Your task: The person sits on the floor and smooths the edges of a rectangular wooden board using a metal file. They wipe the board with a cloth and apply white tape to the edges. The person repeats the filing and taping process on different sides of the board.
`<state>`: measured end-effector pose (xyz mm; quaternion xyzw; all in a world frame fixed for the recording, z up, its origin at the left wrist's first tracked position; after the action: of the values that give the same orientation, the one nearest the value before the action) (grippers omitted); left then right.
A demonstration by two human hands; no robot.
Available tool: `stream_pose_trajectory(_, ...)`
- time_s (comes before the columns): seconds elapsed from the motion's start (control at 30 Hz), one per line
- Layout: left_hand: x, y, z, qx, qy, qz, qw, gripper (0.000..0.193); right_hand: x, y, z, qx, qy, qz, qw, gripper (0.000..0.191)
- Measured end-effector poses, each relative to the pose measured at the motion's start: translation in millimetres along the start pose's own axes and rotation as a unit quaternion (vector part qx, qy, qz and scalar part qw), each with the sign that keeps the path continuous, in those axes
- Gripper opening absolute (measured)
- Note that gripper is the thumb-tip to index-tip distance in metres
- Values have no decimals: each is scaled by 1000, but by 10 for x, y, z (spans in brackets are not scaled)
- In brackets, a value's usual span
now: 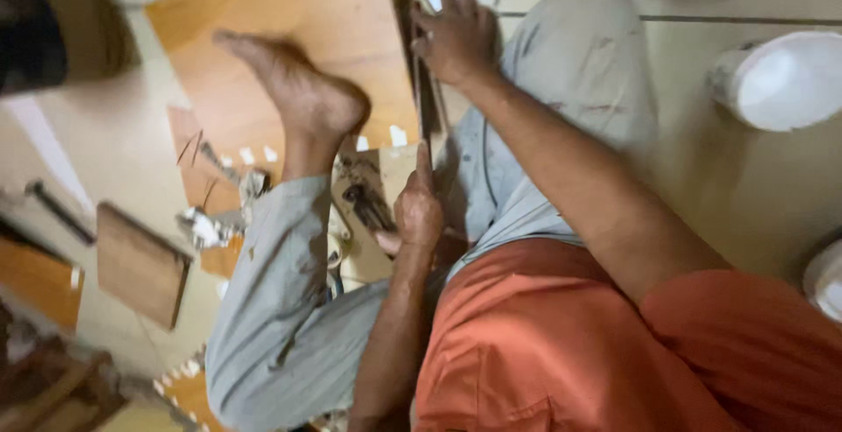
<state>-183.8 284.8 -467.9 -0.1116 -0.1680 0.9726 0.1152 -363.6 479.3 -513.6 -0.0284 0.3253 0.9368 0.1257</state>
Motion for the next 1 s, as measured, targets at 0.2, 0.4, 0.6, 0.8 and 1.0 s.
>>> stream_pose_trajectory(0.2,-58,-29,-125,-14,33,16,999,76,-83,45,-14,-18,34,3,999,56)
stream_pose_trajectory(0.4,1,78,-268,-4,100,46,994,55,-16,168,50,4,29,63,998,58)
stream_pose_trajectory(0.6,-202,204,-172,-45,175,22,983,61,-156,423,98,175,-37,124,976,71)
stream_pose_trajectory(0.8,-289,1,79,23,185,-6,983,67,-247,403,81,97,-39,203,973,67)
stream_pose_trajectory(1.0,-527,-396,1051,-15,108,44,993,27,-346,312,66,122,-12,168,978,42)
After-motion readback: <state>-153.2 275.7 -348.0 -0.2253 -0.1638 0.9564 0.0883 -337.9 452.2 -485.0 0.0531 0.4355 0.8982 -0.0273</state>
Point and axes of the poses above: each hand's wrist, its own x-axis towards the middle knuckle, its own z-axis out of the back of the hand, y = z × x, the point moved 8 cm from there along x, towards the middle knuckle, and after that the axes turned 8 degrees about -y, right-handed, at the moved point
